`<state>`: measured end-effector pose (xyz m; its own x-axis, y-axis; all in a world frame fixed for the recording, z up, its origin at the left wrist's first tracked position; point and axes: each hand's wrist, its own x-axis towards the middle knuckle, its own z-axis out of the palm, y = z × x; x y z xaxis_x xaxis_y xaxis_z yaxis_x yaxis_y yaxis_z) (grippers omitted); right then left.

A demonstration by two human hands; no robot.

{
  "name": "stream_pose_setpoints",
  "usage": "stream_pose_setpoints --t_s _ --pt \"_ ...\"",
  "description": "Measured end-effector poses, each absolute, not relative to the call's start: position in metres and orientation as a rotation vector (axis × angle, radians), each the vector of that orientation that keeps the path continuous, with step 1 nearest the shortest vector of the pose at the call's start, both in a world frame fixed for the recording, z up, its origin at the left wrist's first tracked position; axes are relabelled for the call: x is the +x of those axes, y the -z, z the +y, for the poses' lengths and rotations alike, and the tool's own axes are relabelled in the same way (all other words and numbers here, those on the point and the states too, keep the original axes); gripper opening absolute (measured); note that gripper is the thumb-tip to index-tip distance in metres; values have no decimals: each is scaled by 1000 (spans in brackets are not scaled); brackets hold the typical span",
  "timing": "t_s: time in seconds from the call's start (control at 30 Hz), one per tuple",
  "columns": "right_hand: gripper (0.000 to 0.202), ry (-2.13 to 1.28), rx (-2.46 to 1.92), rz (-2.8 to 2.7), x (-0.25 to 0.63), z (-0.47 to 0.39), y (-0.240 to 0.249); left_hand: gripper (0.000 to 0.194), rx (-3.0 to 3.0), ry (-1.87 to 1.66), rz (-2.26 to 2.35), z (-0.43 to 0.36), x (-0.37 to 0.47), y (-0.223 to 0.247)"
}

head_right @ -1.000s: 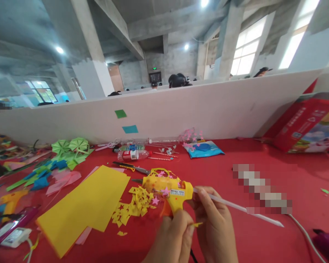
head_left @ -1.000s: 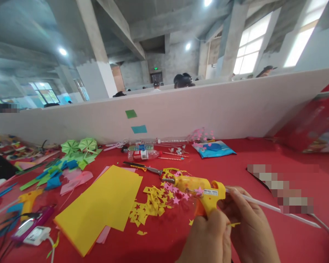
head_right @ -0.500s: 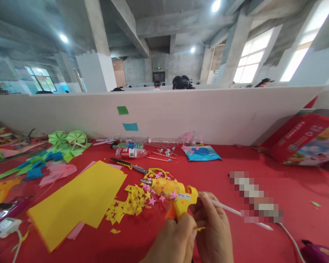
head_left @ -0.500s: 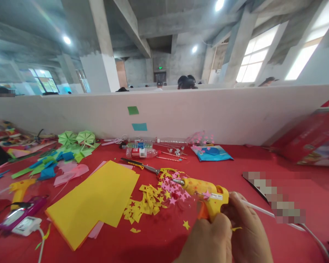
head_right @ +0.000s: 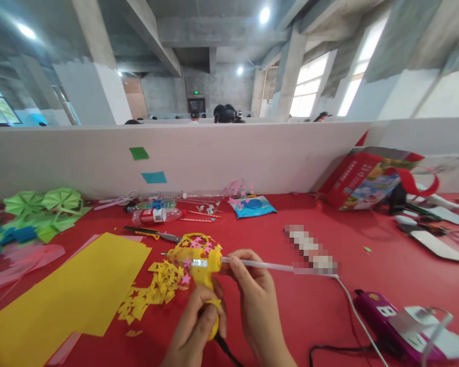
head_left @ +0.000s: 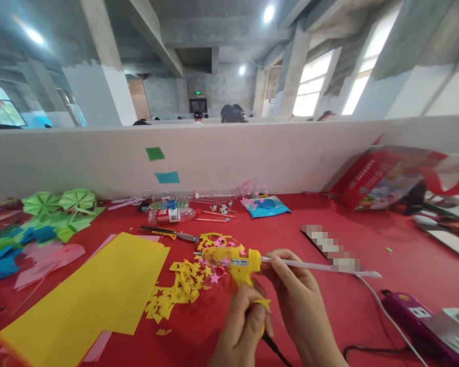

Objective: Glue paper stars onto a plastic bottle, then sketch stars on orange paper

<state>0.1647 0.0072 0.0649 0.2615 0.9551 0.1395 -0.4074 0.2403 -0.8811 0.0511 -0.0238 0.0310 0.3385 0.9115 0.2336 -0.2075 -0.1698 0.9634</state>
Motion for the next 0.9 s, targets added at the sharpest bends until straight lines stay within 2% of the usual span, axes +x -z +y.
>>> stream_pose_setpoints --t_s 0.1,0.17,0.27,0.33,0.47,0.6,0.7,0.8,0.9 --pt "24 -1056 -847 -853 174 12 -68 38 1354 -1203 719 -25 49 -28" --pt "33 -962 -955 -943 190 20 -67 36 1381 -1245 722 -25 47 -25" --pt "45 -807 -1471 -1315 219 38 -53 35 1436 -1261 728 -24 45 -22" --pt "44 -648 -1870 -1645 234 49 -35 35 1477 -1229 740 -23 44 -21" --pt "38 -583 -2029 -1732 245 61 -1 36 1604 -1170 802 -25 45 -20" --pt "35 -479 -2106 -1681 243 58 -5 37 1717 -1109 829 -25 45 -24" --pt "27 -566 -1878 -1694 238 44 -29 33 1766 -1030 792 -23 39 -32" --pt "30 -1225 -1180 -1556 227 24 -45 26 1817 -898 758 -20 33 -43" --pt "44 -1565 -868 -1346 211 9 -48 21 1822 -832 738 -16 30 -52"
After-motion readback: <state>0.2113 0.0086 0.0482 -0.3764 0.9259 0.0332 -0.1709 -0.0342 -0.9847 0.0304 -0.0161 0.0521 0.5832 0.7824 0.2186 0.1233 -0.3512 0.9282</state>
